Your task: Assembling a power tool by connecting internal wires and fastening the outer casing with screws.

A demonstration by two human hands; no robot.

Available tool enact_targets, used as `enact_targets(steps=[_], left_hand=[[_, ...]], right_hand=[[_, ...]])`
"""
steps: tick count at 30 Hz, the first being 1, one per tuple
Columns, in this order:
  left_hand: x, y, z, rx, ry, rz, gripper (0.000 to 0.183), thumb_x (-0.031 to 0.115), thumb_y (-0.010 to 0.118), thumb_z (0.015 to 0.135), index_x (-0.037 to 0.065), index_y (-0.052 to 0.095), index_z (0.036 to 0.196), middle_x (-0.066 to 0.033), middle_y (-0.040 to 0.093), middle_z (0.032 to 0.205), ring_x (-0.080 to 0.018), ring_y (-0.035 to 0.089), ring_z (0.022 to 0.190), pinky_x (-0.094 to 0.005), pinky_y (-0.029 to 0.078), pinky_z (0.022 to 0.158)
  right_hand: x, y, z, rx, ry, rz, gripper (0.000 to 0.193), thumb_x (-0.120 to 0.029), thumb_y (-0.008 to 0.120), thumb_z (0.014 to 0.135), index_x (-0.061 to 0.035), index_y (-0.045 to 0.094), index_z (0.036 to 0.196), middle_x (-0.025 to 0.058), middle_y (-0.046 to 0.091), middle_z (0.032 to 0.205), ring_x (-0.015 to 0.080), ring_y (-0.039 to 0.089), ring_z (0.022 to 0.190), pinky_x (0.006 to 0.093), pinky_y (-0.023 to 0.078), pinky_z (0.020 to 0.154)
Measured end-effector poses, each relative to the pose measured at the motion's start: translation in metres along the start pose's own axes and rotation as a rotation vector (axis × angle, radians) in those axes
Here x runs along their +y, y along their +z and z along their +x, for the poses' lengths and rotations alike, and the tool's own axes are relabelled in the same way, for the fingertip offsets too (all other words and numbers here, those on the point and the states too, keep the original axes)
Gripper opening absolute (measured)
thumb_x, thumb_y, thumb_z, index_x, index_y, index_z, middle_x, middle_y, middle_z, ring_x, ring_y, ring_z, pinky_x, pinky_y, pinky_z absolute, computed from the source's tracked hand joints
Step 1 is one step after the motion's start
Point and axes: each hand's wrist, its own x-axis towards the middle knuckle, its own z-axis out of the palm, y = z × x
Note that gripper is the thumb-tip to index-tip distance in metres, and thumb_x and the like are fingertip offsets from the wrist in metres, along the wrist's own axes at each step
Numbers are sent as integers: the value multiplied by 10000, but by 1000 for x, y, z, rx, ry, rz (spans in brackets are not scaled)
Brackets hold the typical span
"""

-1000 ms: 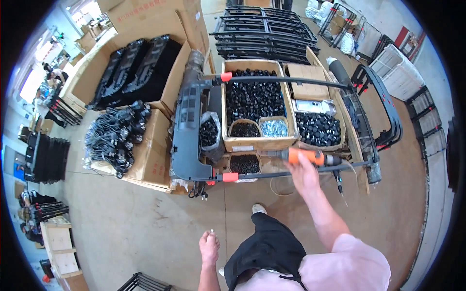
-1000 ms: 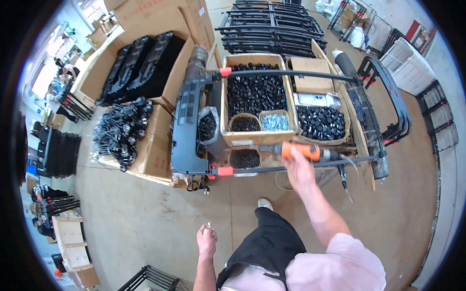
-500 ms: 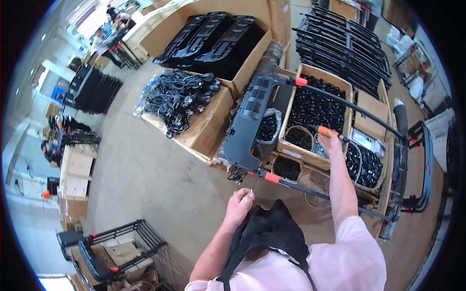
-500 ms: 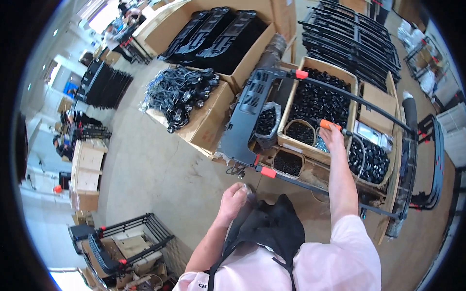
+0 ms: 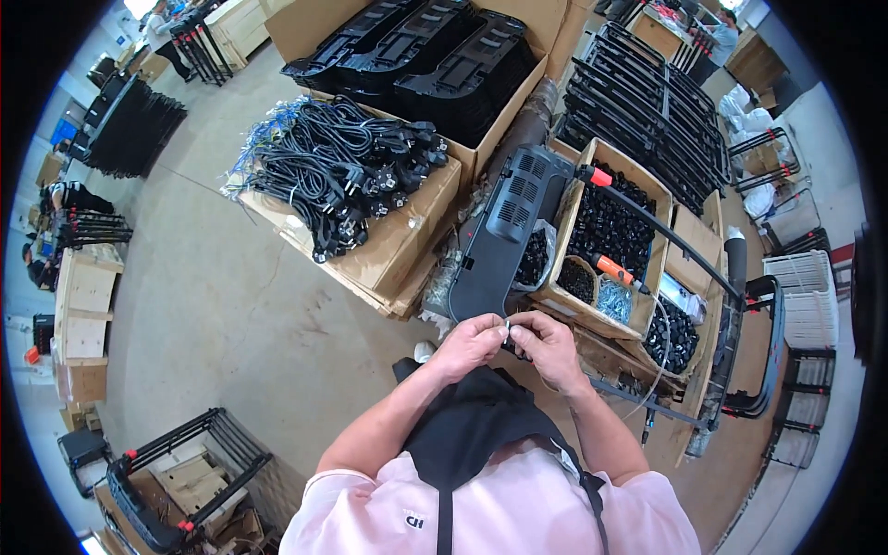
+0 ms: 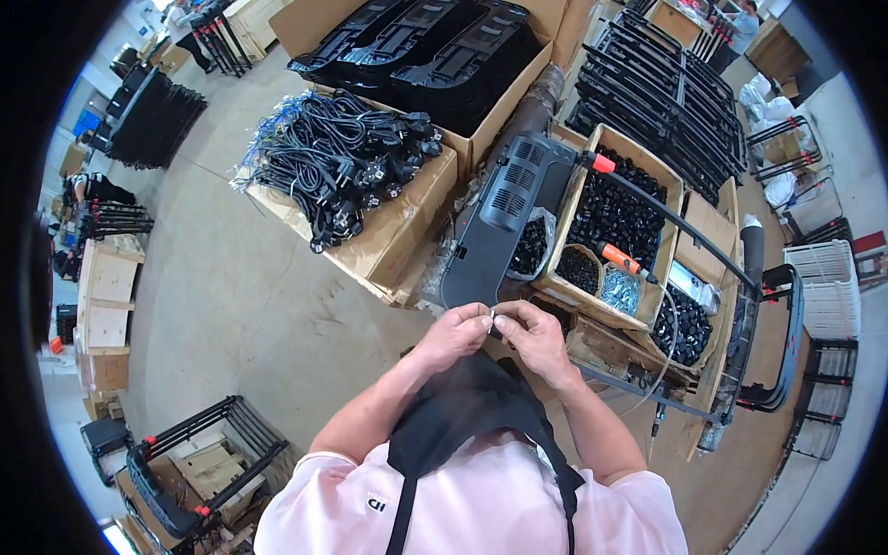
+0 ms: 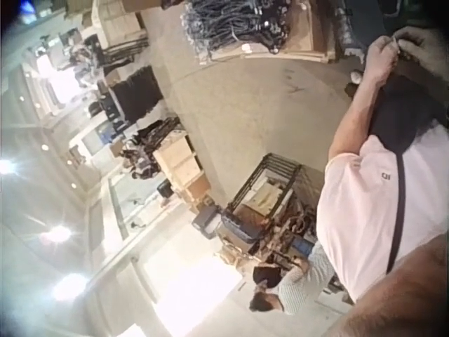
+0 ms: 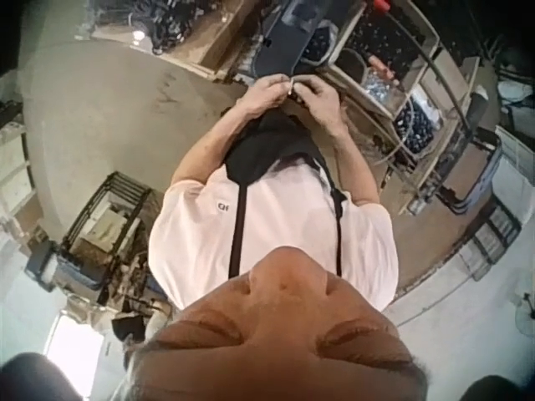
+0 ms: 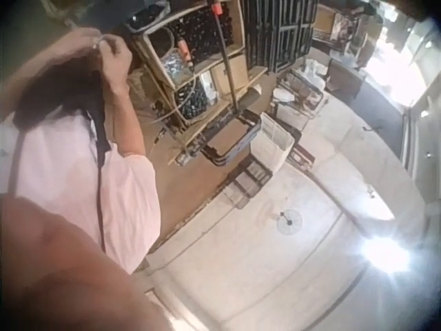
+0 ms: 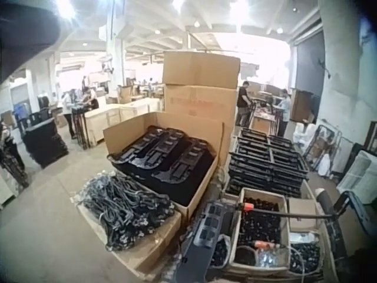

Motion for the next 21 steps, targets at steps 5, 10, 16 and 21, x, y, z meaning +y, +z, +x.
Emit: enact_targets(steps=[5,10,16,21], left_hand=[[15,-24,6,-35,75,296,250,304,703,1038,76,607,1071,43,570,836,-64,502,730,-242,435,653],[43,-26,1,47,56,678,347,273,784,970,20,579,1089,-84,677,946,-147,640,877,-340,534,782],[18,-20,14,92,150,812,450,345,775,964,-7,582,1168,-205,721,1061,-373,713,1016,-451,542,895],[5,-12,20,173,198,781,522,327,760,966,-21,575,1308,-221,710,1186,-345,702,1117,-432,541,960]], right_hand=[[-12,9,19,-28,108,86,203,-189,704,1043,8,717,1090,21,700,869,67,616,733,248,513,652],[-19,11,40,92,-20,-24,183,-172,704,1036,8,700,1002,19,681,807,75,621,686,249,501,615],[-26,10,57,-63,-172,-250,146,-122,711,988,24,706,1000,102,719,819,152,701,743,315,552,672],[-24,2,62,-133,-308,-440,156,-140,729,973,15,721,989,103,700,819,167,684,738,326,551,682]])
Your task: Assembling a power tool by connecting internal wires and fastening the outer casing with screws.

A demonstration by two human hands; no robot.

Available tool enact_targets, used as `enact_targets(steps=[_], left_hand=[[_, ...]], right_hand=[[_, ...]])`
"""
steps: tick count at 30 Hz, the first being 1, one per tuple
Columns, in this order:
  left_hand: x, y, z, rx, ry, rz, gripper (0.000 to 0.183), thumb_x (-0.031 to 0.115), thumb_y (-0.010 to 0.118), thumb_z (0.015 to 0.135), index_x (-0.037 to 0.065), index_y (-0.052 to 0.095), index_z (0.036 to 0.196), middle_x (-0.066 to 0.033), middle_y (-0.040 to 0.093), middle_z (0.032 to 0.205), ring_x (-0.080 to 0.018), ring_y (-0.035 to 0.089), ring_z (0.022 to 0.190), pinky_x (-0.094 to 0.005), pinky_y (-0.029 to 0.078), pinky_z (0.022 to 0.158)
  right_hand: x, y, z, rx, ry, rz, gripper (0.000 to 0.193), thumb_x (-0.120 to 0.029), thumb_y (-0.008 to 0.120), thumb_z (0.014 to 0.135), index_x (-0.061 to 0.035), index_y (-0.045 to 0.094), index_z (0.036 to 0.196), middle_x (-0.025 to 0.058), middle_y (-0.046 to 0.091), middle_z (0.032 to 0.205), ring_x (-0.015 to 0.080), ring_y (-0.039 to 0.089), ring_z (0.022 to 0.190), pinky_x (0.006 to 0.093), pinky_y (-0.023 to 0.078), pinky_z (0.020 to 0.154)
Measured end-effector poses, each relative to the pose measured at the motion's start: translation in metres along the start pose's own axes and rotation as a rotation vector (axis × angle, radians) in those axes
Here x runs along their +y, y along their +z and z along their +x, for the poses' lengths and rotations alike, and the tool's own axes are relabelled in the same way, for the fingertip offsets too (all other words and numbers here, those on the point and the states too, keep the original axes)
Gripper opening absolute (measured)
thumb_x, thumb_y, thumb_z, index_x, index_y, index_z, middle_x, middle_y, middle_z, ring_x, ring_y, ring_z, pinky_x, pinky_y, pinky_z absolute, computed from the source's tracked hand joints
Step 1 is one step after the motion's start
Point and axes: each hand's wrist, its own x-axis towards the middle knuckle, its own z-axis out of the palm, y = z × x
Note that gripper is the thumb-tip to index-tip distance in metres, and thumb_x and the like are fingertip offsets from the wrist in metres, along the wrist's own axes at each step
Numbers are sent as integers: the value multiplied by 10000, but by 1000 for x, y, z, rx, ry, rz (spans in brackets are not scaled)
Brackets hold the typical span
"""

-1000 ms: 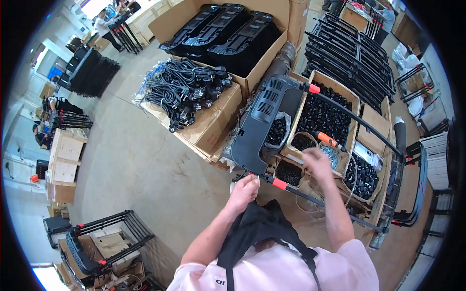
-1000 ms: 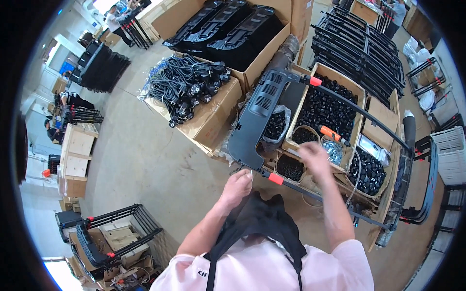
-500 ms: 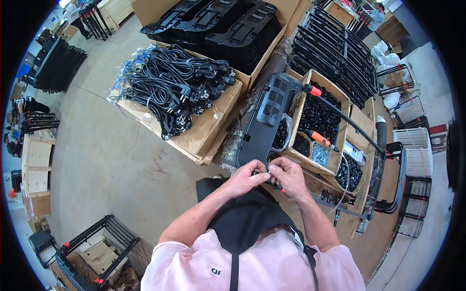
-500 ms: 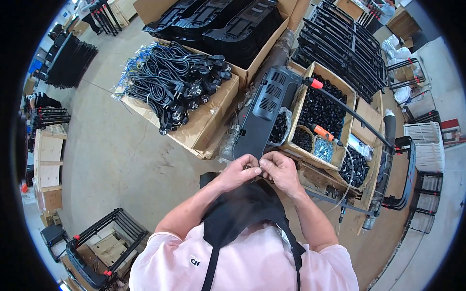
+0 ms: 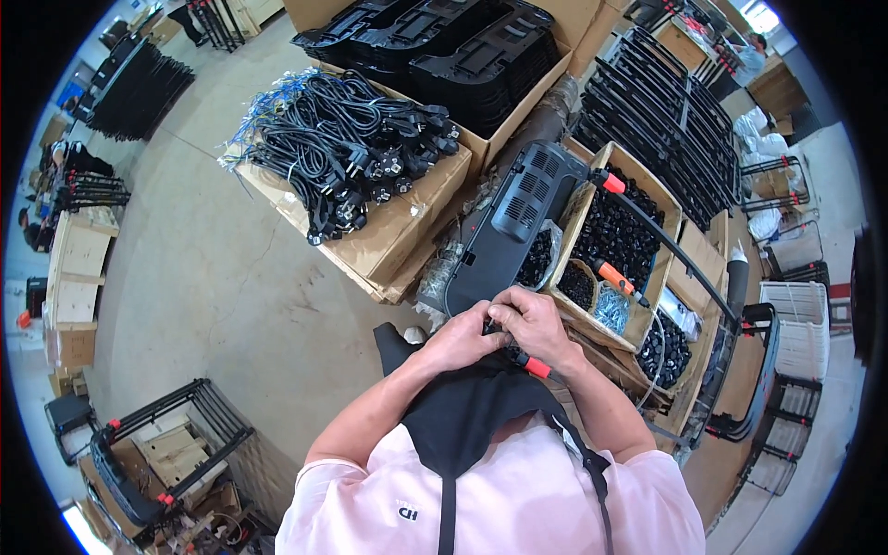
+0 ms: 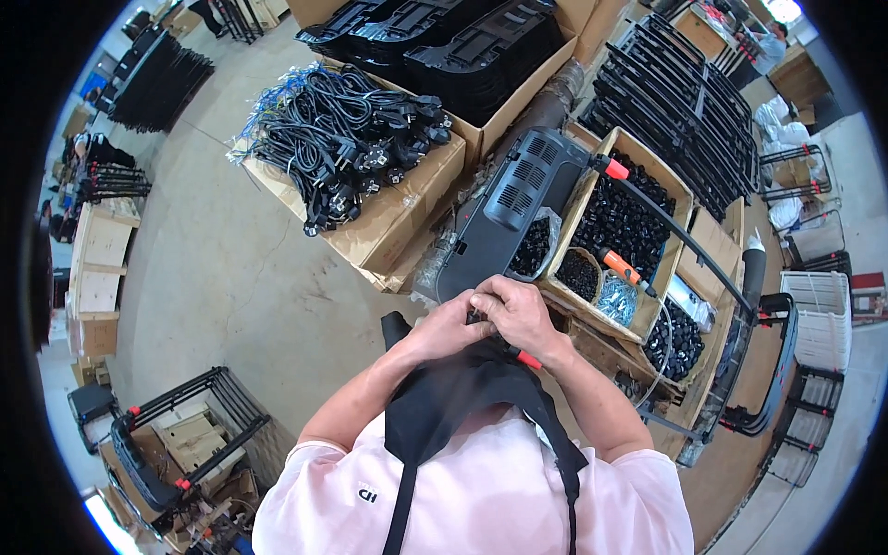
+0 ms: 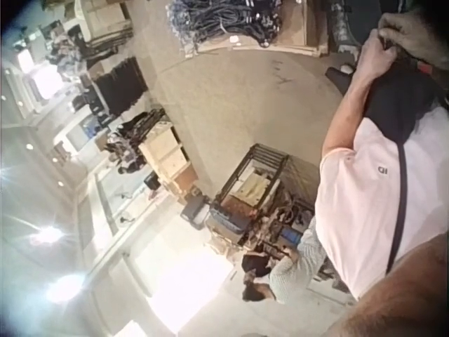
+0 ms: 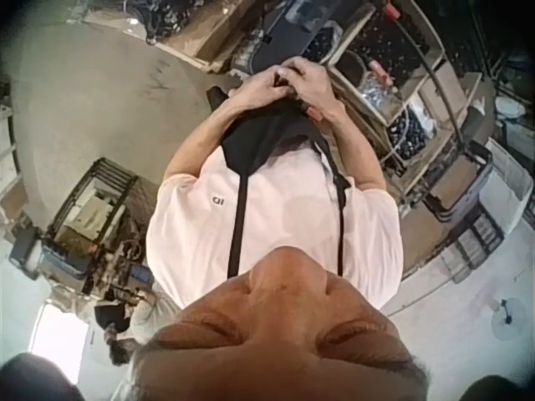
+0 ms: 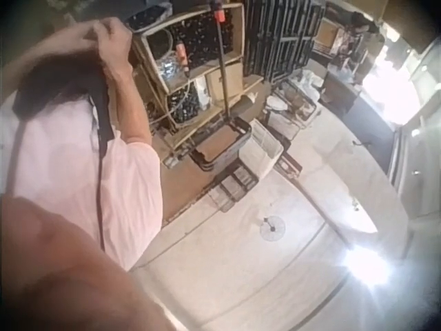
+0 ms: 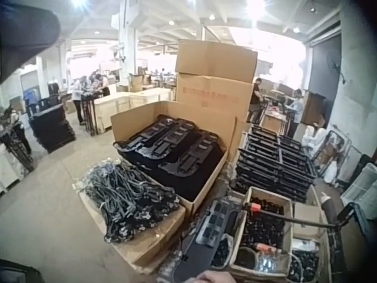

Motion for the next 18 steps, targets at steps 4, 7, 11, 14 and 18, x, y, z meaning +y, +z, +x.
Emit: enact_targets(steps=[4,7,11,14,18], left_hand=[[-3,15,2,19,59,-320,533,285,732,969,-5,554,1379,-131,682,1210,-269,677,1037,-377,546,888],[6,8,-8,-108,-207,-510,477,234,653,1005,36,537,1424,-30,609,1075,-158,573,855,-296,494,747],[6,1,-11,-90,-357,-1179,377,149,468,1075,70,539,1437,24,502,921,-75,429,739,-246,389,651],[9,4,-15,10,-352,-1109,356,170,451,1097,68,551,1424,23,508,908,-75,430,731,-240,382,653],[2,6,-12,59,-276,-1037,348,202,431,1120,68,560,1414,24,510,897,-73,432,730,-239,385,653]], right_hand=[[8,-7,-1,-113,-13,7,158,-132,719,979,20,732,1020,125,714,859,224,701,792,354,558,725],[15,-12,0,-127,-129,-21,152,-123,707,987,22,735,1024,137,721,891,258,706,819,369,554,737],[17,-19,0,-144,-151,-57,145,-105,695,993,12,735,1068,147,716,940,294,706,855,376,551,753],[11,-20,0,-158,-246,-106,198,-123,706,977,-1,732,1131,133,705,946,298,702,851,381,555,754],[-4,-14,3,-204,-270,-282,325,-181,754,903,-18,735,1183,129,698,957,279,706,828,395,569,734]])
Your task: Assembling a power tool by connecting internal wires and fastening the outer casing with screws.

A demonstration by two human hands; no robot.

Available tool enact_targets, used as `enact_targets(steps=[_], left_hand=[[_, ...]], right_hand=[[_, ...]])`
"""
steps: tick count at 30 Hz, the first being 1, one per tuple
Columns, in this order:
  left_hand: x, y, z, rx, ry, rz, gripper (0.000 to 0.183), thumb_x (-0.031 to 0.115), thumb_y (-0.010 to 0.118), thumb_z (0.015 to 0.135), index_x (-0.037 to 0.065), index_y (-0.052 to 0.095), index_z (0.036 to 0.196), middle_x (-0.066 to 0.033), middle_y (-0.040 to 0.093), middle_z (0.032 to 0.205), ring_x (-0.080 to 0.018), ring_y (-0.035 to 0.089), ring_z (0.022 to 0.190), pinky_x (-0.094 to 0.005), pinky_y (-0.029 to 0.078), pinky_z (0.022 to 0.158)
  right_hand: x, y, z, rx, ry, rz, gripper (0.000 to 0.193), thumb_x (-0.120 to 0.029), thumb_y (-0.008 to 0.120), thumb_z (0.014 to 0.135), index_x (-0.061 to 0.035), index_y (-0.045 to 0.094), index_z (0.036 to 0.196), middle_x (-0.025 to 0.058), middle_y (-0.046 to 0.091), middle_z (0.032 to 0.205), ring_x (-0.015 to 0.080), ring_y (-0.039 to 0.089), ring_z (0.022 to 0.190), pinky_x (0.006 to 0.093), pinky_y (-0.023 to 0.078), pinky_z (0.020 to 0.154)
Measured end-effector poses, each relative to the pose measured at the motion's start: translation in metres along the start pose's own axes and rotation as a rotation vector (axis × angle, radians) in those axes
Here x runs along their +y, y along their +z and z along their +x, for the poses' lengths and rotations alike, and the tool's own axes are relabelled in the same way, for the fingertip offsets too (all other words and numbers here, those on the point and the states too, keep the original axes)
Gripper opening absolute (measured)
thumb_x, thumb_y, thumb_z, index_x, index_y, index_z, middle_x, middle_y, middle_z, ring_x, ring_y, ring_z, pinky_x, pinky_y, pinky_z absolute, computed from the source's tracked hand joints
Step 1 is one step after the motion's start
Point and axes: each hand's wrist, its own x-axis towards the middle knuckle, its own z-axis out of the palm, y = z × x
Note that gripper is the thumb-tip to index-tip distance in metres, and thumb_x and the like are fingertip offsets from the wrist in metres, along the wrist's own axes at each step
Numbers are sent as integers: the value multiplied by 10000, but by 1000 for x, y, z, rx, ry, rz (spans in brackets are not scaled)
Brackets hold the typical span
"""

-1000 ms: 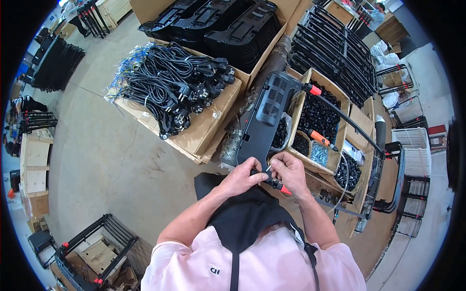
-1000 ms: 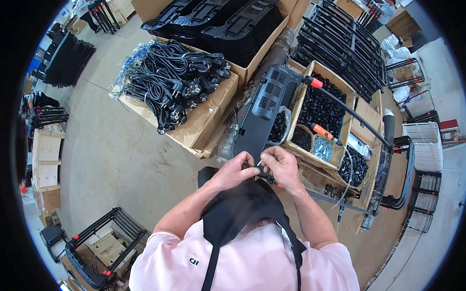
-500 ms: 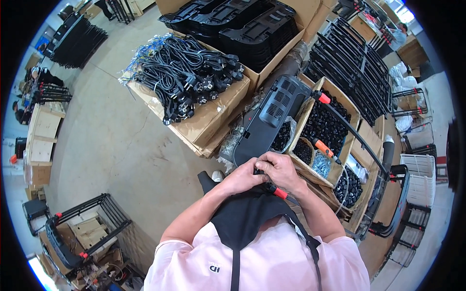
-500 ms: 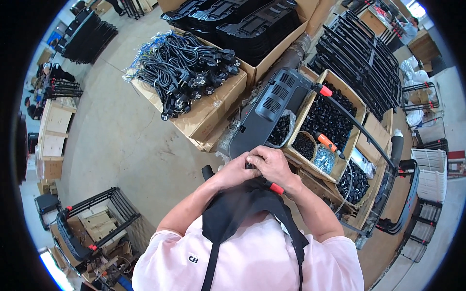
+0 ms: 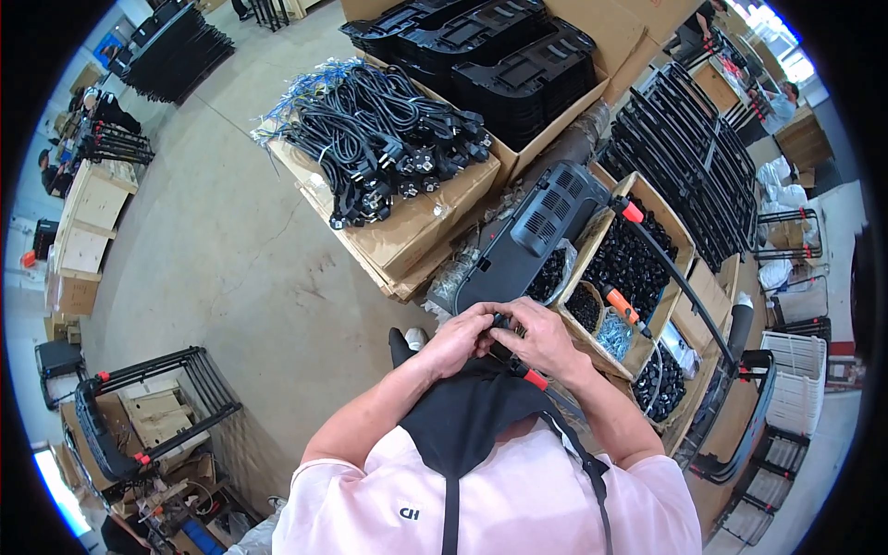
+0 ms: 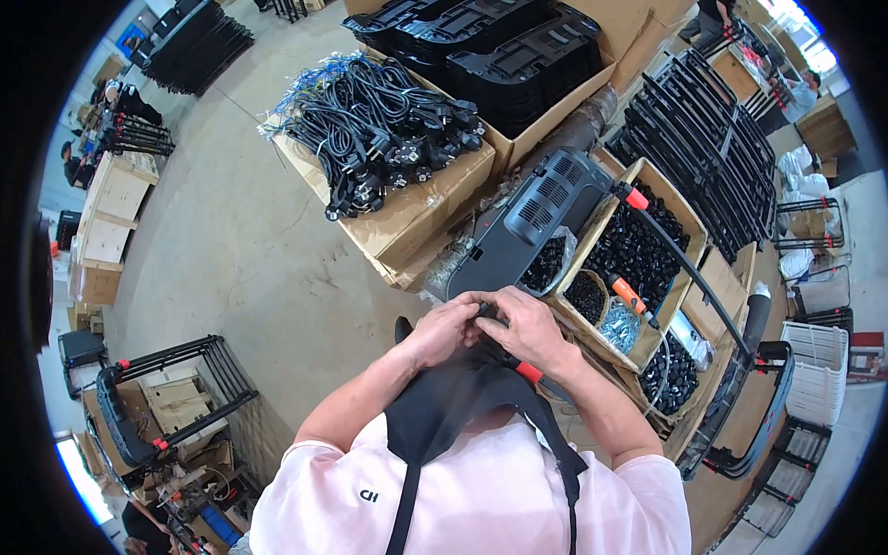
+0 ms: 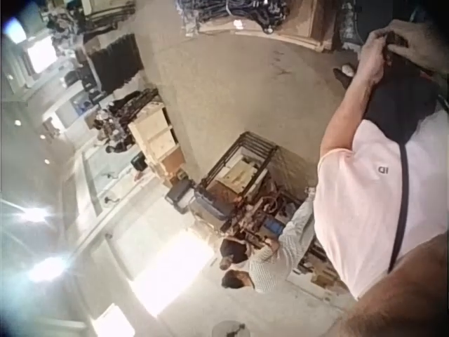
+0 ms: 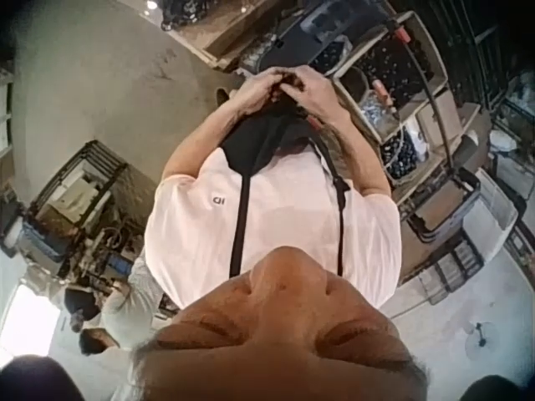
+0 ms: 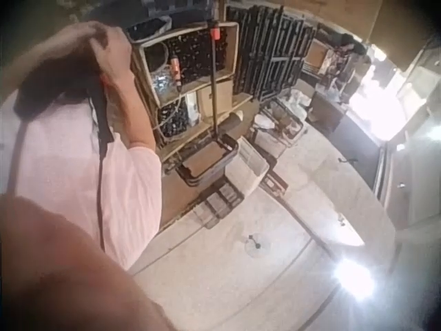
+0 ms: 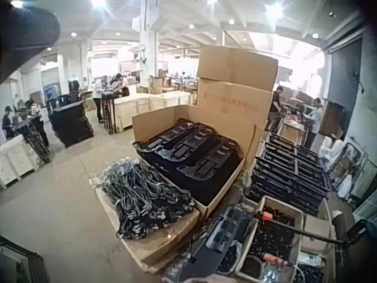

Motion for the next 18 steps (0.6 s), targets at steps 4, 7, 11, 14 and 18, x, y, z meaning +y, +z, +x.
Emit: enact_targets(steps=[4,7,11,14,18], left_hand=[[3,-9,3,61,94,161,352,216,429,1124,63,551,1417,26,516,896,-72,440,728,-243,396,653],[12,-13,-1,148,93,84,345,221,435,1122,62,550,1406,27,517,901,-74,442,728,-243,397,656],[16,-33,-6,161,59,-69,322,191,505,1096,37,562,1373,2,540,934,-100,490,763,-249,425,687],[11,-47,-13,106,66,-211,291,75,552,1052,-11,584,1328,-38,590,988,-148,588,837,-290,515,777],[11,-53,-15,78,71,-247,247,43,524,1082,-25,590,1310,-82,649,1079,-177,664,908,-315,588,849]], right_hand=[[-1,10,17,41,32,2,311,-164,755,898,-4,733,1164,147,711,985,295,710,838,393,583,744],[13,20,36,130,-32,-42,283,-121,757,887,11,727,1135,157,719,1009,306,713,847,392,587,758],[45,30,69,330,-137,-223,280,-89,790,827,-15,740,1092,129,722,1037,319,699,941,410,566,855],[56,38,81,341,-158,-267,281,-106,798,813,-31,750,1080,104,714,1057,307,681,975,413,549,887],[62,46,86,334,-119,-306,277,-126,802,807,-43,765,1068,84,696,1073,302,650,1008,415,530,906]])
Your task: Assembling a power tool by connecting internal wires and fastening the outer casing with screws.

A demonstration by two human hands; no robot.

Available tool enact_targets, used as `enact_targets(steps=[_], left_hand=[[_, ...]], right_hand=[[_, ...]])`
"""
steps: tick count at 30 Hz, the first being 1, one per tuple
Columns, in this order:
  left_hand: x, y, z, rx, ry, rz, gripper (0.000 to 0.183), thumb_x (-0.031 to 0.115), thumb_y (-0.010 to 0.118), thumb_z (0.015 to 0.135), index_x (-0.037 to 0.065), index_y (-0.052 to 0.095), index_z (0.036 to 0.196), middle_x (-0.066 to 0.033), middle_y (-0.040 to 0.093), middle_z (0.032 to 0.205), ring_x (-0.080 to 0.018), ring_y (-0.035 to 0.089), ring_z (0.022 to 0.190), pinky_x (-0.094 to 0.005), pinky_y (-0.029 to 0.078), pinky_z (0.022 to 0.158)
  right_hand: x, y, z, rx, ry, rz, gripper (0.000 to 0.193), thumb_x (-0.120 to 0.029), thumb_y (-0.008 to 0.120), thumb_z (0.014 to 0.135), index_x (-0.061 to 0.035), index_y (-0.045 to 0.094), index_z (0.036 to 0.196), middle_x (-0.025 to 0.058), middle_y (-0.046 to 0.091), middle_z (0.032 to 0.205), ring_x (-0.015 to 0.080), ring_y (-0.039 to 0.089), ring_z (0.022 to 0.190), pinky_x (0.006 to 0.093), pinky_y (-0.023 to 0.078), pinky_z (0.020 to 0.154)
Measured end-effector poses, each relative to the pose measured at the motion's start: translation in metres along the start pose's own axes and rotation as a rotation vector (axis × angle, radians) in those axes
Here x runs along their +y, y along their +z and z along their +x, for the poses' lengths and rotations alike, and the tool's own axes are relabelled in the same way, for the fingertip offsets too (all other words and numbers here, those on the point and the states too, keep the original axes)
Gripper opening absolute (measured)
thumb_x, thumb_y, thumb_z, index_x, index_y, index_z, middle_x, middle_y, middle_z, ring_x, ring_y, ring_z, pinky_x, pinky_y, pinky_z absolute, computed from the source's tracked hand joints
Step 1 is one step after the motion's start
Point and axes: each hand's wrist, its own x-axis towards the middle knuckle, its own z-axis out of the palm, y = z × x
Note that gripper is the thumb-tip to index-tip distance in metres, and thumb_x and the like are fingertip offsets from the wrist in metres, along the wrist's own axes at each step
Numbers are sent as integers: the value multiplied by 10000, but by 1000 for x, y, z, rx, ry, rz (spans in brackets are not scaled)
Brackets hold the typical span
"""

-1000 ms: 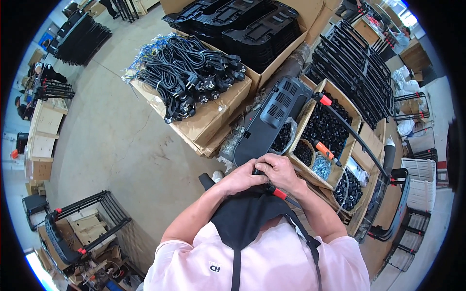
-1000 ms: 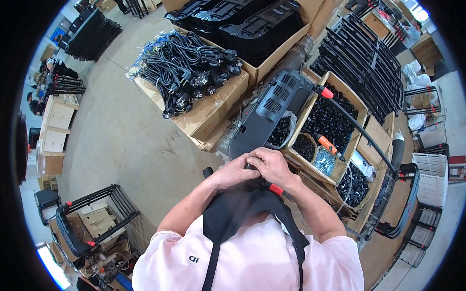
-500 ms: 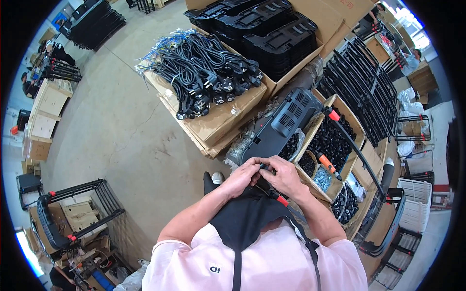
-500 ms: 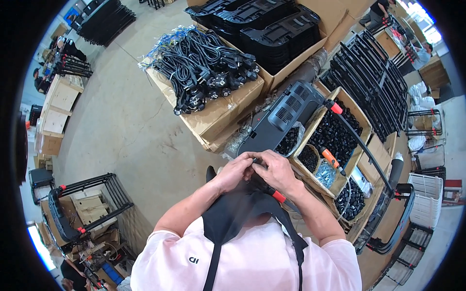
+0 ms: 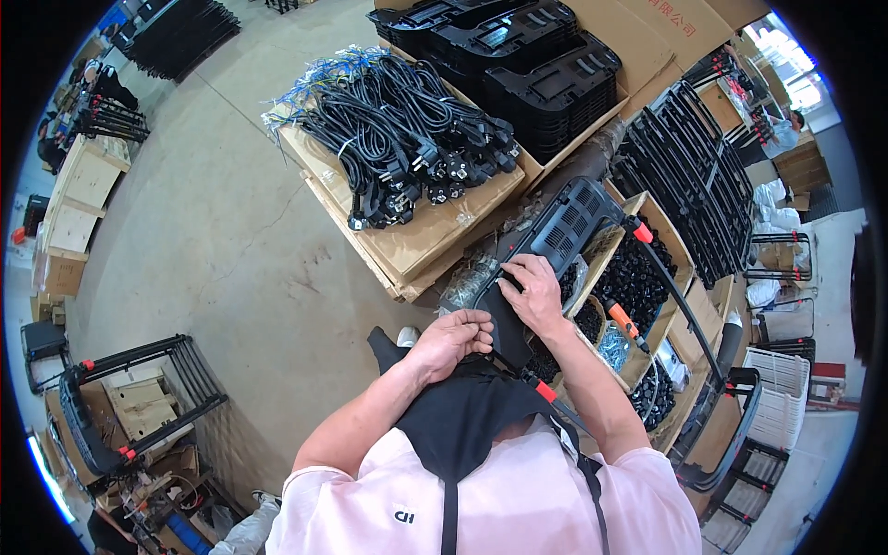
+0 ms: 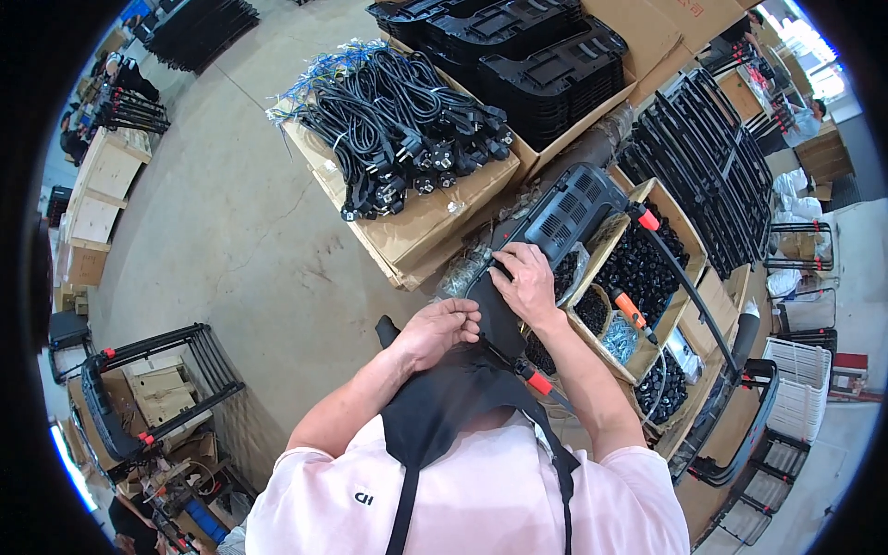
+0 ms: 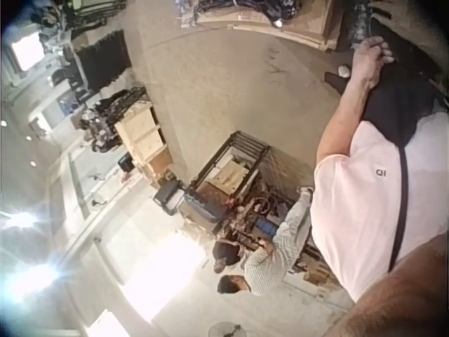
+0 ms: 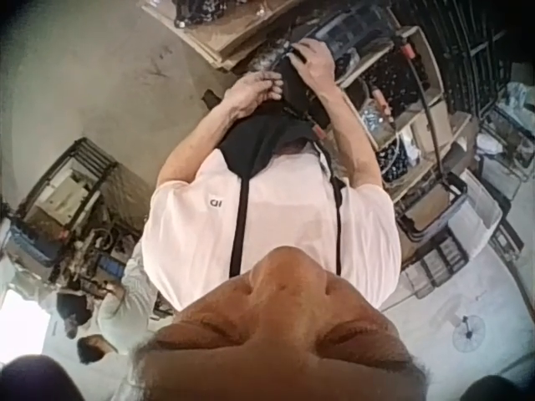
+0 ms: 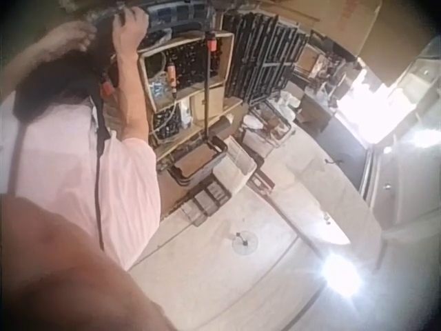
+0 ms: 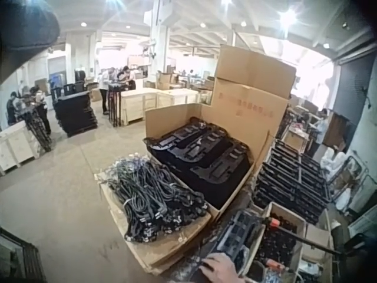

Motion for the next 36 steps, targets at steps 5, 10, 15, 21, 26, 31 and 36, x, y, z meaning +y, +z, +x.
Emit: enact_targets(steps=[5,10,15,21,26,31,36], left_hand=[[2,0,1,-24,-39,53,246,119,500,1131,-16,589,1318,-90,685,1076,-158,688,860,-287,606,783],[-3,3,2,-39,-53,141,270,168,456,1156,15,596,1329,-55,685,973,-119,665,773,-266,576,705],[-8,14,-1,-4,-42,163,258,189,466,1155,19,573,1316,-61,672,974,-133,639,775,-273,545,687],[-15,21,0,63,0,291,251,197,493,1147,14,564,1304,-71,671,968,-139,624,767,-279,532,678],[-15,25,-7,68,60,366,287,194,522,1141,-13,638,1301,-53,701,977,-103,633,754,-247,537,656],[-26,29,-5,135,58,279,225,176,559,1121,7,637,1247,-86,726,989,-134,662,757,-265,549,653],[-41,53,1,91,19,248,200,172,576,1111,18,633,1226,-88,732,953,-141,664,738,-272,551,644]], right_hand=[[0,-1,0,-2,10,5,277,-131,804,807,-40,770,1065,92,690,1082,309,643,1016,417,532,904],[-7,-4,-1,0,36,8,293,-143,813,804,-28,765,1069,103,683,1094,317,637,1022,421,531,910],[-4,2,-5,26,98,30,367,-175,837,789,-24,744,1110,110,672,1091,330,626,1025,439,526,922],[10,-14,-23,114,381,257,367,-162,817,864,-21,705,1184,122,675,1115,266,663,953,380,562,847],[99,-52,-131,90,1011,470,265,-176,750,931,1,744,1129,65,759,950,182,691,837,330,564,826],[186,-94,-214,249,1459,681,180,-205,719,961,-54,738,1057,43,726,876,155,687,720,298,471,540],[268,-78,-262,824,1689,1284,212,-273,750,981,-86,687,1060,53,698,821,192,664,666,303,446,476]])
